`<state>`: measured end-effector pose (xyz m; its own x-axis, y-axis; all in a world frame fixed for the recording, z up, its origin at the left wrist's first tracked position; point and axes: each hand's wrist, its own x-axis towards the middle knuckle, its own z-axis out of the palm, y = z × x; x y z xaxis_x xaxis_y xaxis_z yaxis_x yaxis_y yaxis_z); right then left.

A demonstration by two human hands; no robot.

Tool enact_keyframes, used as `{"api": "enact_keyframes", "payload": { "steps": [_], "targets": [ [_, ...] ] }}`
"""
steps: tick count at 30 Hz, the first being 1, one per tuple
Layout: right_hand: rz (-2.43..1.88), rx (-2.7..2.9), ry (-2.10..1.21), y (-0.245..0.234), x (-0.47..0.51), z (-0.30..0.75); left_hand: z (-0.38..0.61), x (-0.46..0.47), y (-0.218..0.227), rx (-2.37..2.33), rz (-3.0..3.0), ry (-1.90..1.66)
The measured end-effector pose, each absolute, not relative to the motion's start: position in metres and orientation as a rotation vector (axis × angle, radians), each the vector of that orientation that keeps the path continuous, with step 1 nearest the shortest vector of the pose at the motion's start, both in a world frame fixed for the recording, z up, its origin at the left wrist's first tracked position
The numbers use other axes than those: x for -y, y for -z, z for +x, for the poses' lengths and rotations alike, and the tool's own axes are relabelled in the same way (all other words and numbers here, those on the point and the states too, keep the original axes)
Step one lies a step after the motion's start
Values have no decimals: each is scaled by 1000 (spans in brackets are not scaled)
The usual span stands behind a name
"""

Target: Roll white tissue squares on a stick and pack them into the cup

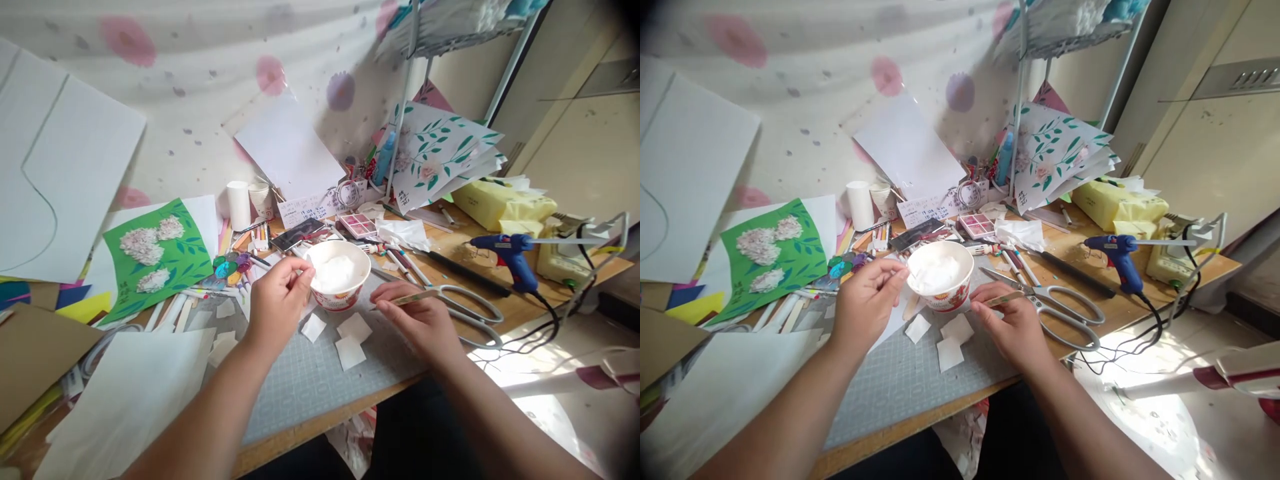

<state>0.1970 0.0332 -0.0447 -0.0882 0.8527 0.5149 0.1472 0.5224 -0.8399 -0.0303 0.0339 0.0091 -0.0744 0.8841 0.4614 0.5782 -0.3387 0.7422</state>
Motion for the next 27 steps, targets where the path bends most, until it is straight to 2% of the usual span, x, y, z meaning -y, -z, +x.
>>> {"api": "enact_keyframes", "payload": {
  "steps": [5, 9, 12, 16, 21, 27],
  "targets": [
    [-930, 1667, -872, 59, -29, 190, -35, -35, -1, -1655, 2060, -1167],
    [-920, 1685, -866, 59, -27, 189, -41, -16, 4, -1631, 2258, -1310],
    [-830, 1750, -765, 54, -22, 192, -40, 0, 1, -1426, 2428, -1447],
    [-566, 1996, -800, 47, -12, 197, -29, 8, -6, -1040, 2670, -1185],
    [-532, 2300, -722, 44, -7, 195, -23, 4, -5, -1049, 2623, -1021],
    [-507, 2197, -747, 53, -11, 190, -27, 2, -1, -1118, 2379, -904]
  ]
}}
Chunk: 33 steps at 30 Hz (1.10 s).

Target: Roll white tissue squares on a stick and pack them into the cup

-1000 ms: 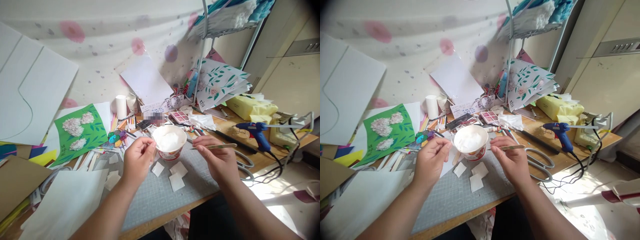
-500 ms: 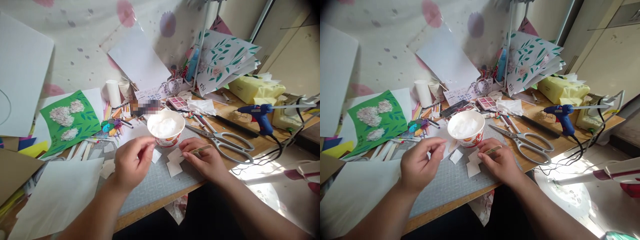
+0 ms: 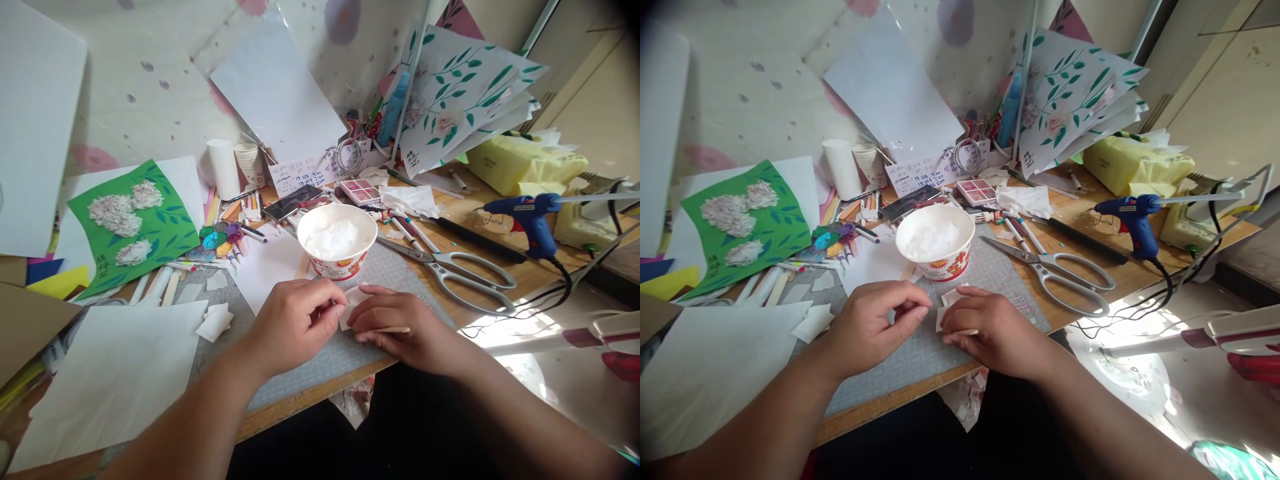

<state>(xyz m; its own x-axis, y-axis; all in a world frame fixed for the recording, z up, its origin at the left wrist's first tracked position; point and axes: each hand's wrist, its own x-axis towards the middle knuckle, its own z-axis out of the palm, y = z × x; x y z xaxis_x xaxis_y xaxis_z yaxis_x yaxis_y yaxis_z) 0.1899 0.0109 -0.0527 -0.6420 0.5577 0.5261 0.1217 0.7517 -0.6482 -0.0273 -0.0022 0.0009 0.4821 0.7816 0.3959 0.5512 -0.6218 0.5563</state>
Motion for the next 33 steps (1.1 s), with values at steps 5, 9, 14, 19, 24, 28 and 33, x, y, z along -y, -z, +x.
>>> {"api": "enact_keyframes", "payload": {
  "steps": [5, 9, 14, 19, 24, 28, 33],
  "targets": [
    [-613, 1728, -957, 53, -9, 187, -29, 1, -4, -1084, 2231, -915],
    [-543, 1332, -1169, 52, -9, 175, -28, 0, 0, -1081, 2052, -922],
    [-498, 1188, -1215, 56, -10, 157, -26, 2, 10, -1171, 1849, -1116],
    [-471, 1127, -1261, 59, -11, 153, -26, 2, 9, -1159, 2044, -1222],
    [-412, 1102, -1338, 58, -9, 155, -23, 1, 4, -1069, 2083, -1147],
    [-419, 1069, -1371, 57, -7, 156, -21, 1, 5, -1087, 1991, -1146],
    [-374, 1034, -1410, 57, -6, 156, -21, 1, 6, -1089, 1880, -1128]
  ]
}}
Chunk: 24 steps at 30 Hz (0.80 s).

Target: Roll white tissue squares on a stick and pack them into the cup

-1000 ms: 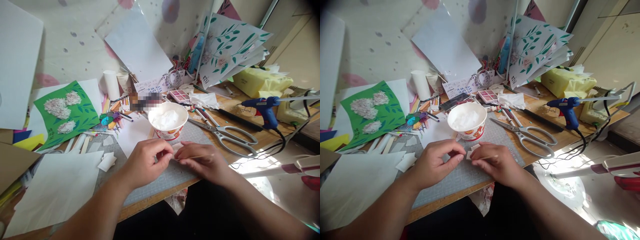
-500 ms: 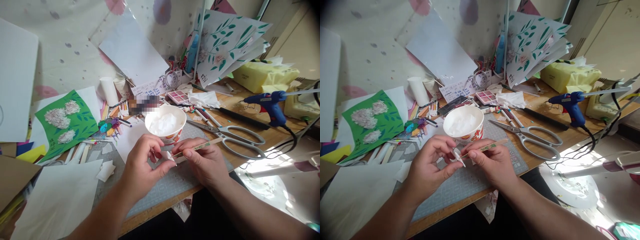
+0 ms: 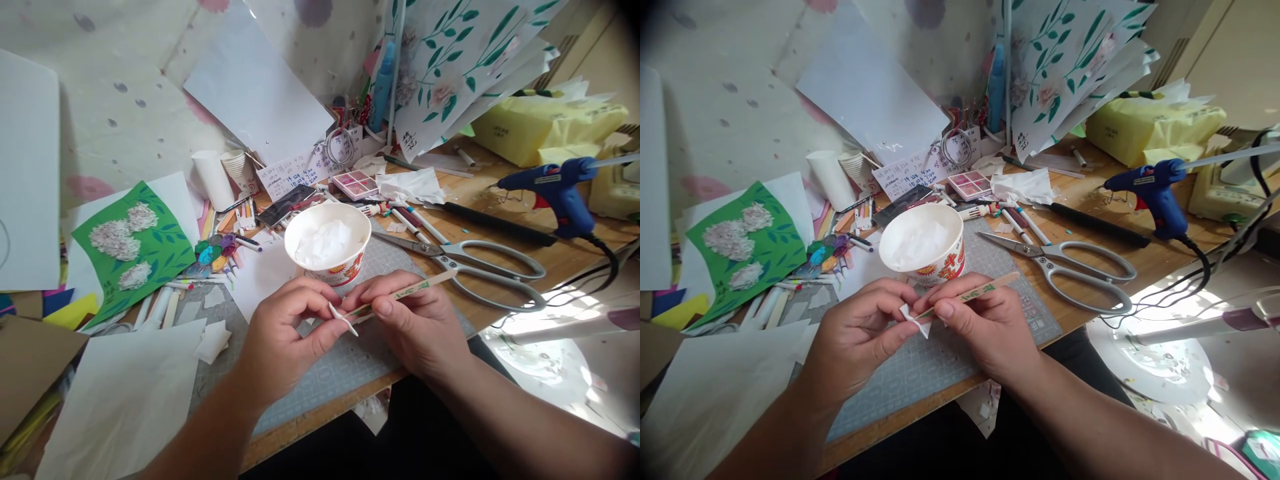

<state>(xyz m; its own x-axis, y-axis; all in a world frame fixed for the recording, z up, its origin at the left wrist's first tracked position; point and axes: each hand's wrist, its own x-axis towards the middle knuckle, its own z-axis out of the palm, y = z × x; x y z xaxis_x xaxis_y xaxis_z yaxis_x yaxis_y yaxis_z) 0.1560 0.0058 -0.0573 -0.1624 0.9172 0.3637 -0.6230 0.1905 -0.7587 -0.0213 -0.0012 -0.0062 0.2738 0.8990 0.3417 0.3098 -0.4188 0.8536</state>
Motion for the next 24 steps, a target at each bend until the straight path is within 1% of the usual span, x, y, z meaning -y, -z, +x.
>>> {"api": "enact_keyframes", "payload": {
  "steps": [10, 14, 19, 24],
  "targets": [
    [-294, 1019, -1428, 59, -6, 156, -24, -1, 6, -1059, 1800, -1091],
    [-324, 1091, -1315, 59, -5, 157, -24, -1, 7, -1023, 1742, -1095],
    [-390, 1205, -1165, 56, -1, 156, -22, 0, 7, -1086, 1668, -1092],
    [-377, 1130, -1255, 59, -3, 155, -24, 1, 8, -1064, 1615, -1073]
  ]
}}
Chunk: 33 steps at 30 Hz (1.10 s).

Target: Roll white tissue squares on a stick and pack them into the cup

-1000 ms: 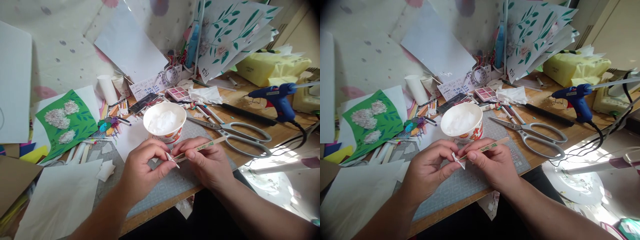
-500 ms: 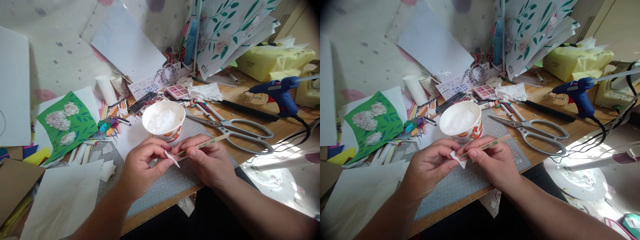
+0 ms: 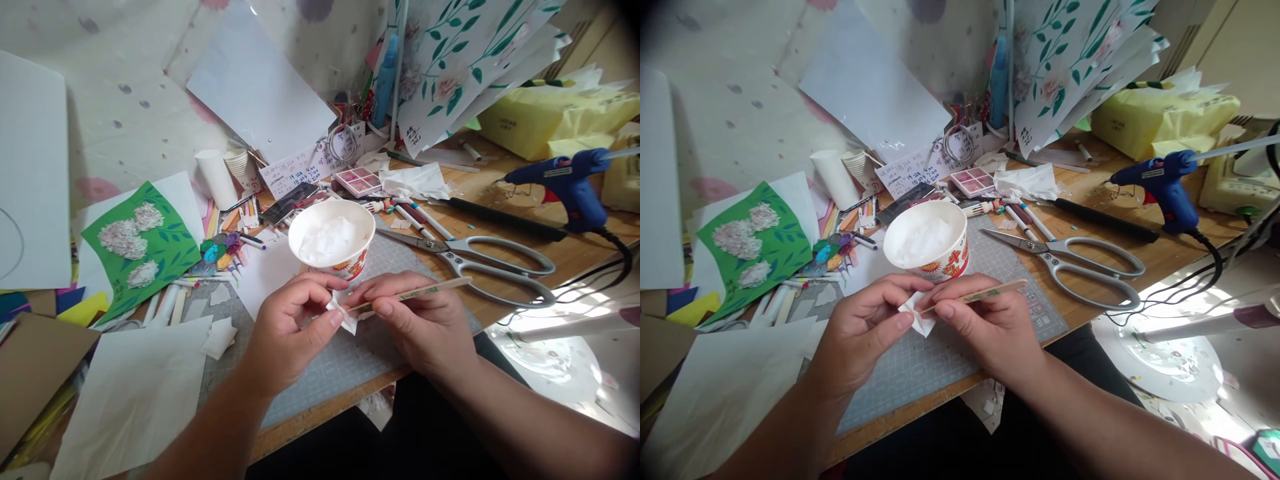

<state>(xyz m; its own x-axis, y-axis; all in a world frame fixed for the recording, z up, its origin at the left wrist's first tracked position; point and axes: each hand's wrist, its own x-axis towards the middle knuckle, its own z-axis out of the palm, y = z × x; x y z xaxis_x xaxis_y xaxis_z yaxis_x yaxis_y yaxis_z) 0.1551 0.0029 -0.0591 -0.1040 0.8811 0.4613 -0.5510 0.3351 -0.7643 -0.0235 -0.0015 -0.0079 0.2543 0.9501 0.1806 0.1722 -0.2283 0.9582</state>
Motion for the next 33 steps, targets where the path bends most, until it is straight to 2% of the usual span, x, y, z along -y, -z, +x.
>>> {"api": "enact_keyframes", "payload": {
  "steps": [11, 17, 28, 33],
  "targets": [
    [-339, 870, -1435, 51, -7, 153, -18, 1, 12, -990, 1299, -1112],
    [-405, 923, -1421, 55, -5, 155, -21, 1, 9, -1034, 1359, -991],
    [-535, 944, -1307, 59, -6, 155, -27, -7, 8, -1224, 1808, -689],
    [-523, 1036, -1247, 60, -3, 157, -27, -6, 4, -1192, 1787, -798]
  ]
}}
